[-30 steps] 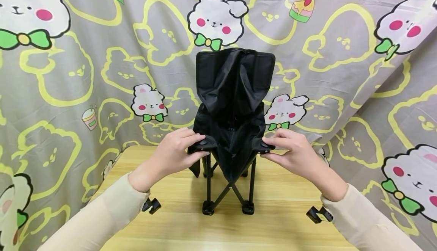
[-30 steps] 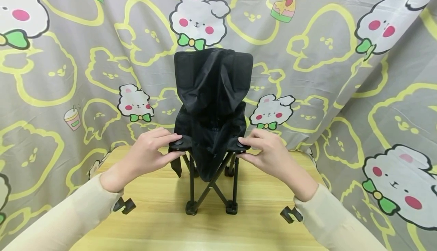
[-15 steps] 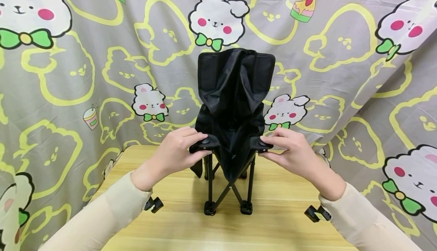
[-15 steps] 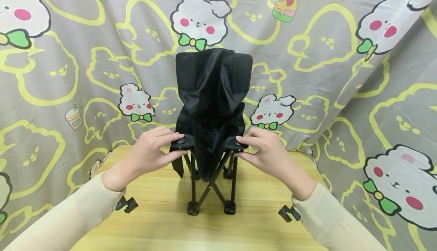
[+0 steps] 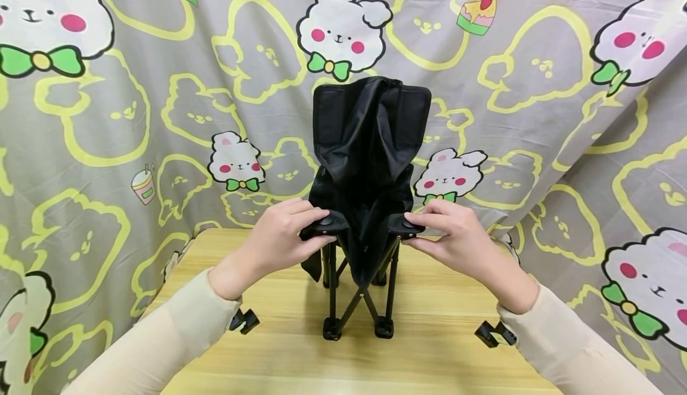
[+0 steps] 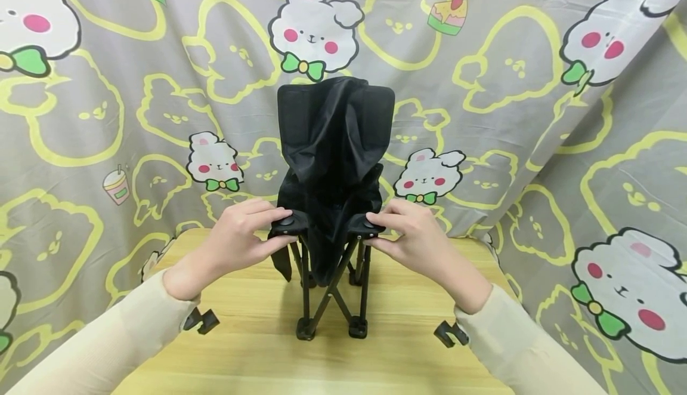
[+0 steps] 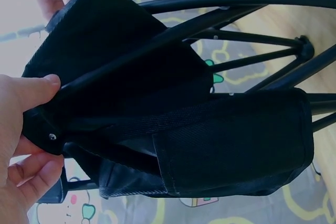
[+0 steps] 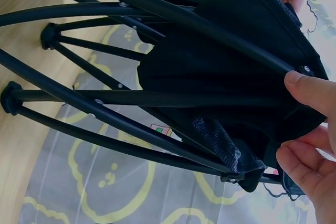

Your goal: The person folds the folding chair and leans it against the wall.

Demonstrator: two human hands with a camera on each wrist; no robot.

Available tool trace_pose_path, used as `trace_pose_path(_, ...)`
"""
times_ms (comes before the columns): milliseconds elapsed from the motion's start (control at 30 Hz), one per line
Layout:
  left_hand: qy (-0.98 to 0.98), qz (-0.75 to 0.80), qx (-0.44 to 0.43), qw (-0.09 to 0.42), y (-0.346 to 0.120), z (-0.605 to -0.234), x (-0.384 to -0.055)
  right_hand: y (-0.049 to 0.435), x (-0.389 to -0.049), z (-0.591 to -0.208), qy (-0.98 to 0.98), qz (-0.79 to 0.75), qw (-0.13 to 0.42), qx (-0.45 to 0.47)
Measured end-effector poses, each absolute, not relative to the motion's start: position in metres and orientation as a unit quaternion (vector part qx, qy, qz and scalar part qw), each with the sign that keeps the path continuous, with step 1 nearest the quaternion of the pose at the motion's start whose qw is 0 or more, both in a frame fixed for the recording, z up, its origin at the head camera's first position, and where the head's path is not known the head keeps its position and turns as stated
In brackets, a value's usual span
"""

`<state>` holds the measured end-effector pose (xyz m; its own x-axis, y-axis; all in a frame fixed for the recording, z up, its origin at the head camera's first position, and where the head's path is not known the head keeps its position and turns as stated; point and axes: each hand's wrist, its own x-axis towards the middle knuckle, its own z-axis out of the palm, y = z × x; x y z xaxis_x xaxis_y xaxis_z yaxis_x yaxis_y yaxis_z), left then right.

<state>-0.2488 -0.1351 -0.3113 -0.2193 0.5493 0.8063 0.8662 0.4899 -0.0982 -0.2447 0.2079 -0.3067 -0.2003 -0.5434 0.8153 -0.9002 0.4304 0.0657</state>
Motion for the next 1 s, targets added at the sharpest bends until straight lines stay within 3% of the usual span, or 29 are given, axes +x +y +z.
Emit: trace_pose_path(1000, -0.753, -0.186, -0.472, 0.420, -0.124, -0.304, -0.246, 0.192, -0.248, -0.301, -0.717, 0.230, 0.418, 0.508)
